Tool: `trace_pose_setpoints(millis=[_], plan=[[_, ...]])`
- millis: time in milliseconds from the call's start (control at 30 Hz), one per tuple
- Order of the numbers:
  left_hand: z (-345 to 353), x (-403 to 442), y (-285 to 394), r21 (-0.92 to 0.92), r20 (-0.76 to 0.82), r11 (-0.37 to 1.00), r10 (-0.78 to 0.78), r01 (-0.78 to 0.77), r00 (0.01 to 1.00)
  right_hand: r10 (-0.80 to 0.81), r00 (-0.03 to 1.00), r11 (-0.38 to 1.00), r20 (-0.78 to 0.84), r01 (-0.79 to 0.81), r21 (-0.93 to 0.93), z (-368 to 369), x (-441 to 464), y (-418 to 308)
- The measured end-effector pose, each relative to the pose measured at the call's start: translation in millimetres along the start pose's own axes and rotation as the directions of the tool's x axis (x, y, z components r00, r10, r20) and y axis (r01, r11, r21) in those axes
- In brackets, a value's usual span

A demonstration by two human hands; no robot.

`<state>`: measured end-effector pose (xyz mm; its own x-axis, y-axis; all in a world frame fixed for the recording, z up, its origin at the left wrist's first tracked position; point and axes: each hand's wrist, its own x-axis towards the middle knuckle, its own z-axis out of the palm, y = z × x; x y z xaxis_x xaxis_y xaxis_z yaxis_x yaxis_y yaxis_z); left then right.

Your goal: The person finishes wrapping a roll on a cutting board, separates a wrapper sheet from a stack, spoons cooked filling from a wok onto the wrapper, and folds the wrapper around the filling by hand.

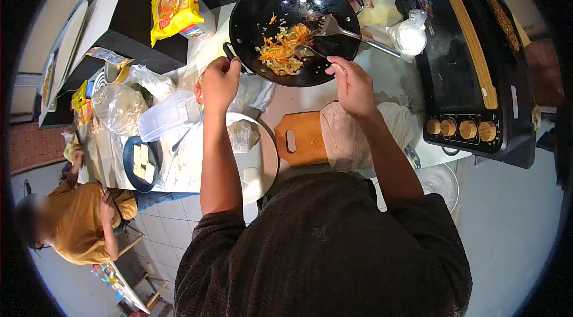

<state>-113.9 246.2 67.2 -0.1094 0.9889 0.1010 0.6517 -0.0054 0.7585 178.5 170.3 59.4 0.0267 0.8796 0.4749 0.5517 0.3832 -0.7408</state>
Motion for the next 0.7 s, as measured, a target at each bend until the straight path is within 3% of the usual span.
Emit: trace_pose_setpoints(millis=[267,467,533,700], plan=[[3,-3,-3,-0.052,0.006,0.998,0.024,-0.024,1.000,0.251,0.967,0.966,0.047,-0.253,0.046,6,-7,-9],[-5,-13,31,0.023,-0.002,1.000,-0.010,0.010,1.000,0.415,0.902,0.907,-0.121,-0.399,0.133,30,-15,-12],[-3,-12,31,0.021,0.010,1.000,-0.023,0.023,1.000,0.563,0.820,0.815,-0.100,-0.531,0.233,36,-6,-12],[-2,-13,31,0.024,-0.009,1.000,0.020,-0.020,1.000,0.707,0.707,0.638,-0.007,-0.633,0.439,47,4,-12]])
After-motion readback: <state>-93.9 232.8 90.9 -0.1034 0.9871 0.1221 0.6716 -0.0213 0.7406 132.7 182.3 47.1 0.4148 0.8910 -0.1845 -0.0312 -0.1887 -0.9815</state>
